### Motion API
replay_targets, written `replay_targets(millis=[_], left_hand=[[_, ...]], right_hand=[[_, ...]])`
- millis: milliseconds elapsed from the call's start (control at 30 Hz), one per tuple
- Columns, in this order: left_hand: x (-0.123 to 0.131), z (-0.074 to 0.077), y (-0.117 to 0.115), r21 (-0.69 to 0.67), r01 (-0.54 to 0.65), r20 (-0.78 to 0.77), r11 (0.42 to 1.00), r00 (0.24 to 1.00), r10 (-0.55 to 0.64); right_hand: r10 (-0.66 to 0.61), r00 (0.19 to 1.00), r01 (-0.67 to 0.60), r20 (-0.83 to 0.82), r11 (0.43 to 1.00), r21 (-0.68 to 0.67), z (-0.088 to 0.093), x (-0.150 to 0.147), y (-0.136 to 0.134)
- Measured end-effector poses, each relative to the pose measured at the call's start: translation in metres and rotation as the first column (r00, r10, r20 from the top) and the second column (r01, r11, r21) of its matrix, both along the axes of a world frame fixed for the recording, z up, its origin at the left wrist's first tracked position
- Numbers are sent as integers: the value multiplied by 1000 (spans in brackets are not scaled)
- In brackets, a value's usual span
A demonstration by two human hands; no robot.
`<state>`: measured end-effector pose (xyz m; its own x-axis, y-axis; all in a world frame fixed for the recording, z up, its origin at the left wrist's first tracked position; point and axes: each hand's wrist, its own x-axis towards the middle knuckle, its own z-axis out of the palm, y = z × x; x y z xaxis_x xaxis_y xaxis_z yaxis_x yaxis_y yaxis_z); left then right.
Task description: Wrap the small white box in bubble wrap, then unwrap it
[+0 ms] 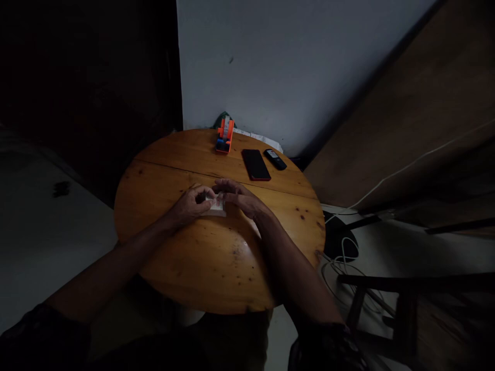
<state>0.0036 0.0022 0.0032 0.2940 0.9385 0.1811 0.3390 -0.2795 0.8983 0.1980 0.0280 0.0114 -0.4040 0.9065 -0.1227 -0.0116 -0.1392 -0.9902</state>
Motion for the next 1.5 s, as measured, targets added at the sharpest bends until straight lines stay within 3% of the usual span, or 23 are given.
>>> replay_targets(millis=[400, 600, 833, 1000, 1167, 1500], left_hand=[[1, -7, 3, 34, -19, 62, 999, 998, 17], [2, -7, 0, -68, -43, 122, 997, 991, 51], [3, -9, 0, -73, -41, 148, 996, 988, 51], [-1, -8, 1, -162, -8, 206, 987, 978, 41], [-4, -7, 5, -199, -81, 283, 977, 949, 136], [-5, -8, 5, -226, -99, 287, 969, 944, 163]], right_hand=[[-58, 998, 58, 25, 998, 20, 1, -4, -1], [-51, 997, 49, 62, 998, 40, 0, -8, -4], [-82, 991, 78, 104, 996, 45, 1, -15, -7], [-133, 987, 132, 90, 991, 16, 3, -8, -2], [-227, 972, 230, 53, 971, -56, 3, 2, 7], [-242, 968, 245, 67, 969, -36, 4, 9, 10]])
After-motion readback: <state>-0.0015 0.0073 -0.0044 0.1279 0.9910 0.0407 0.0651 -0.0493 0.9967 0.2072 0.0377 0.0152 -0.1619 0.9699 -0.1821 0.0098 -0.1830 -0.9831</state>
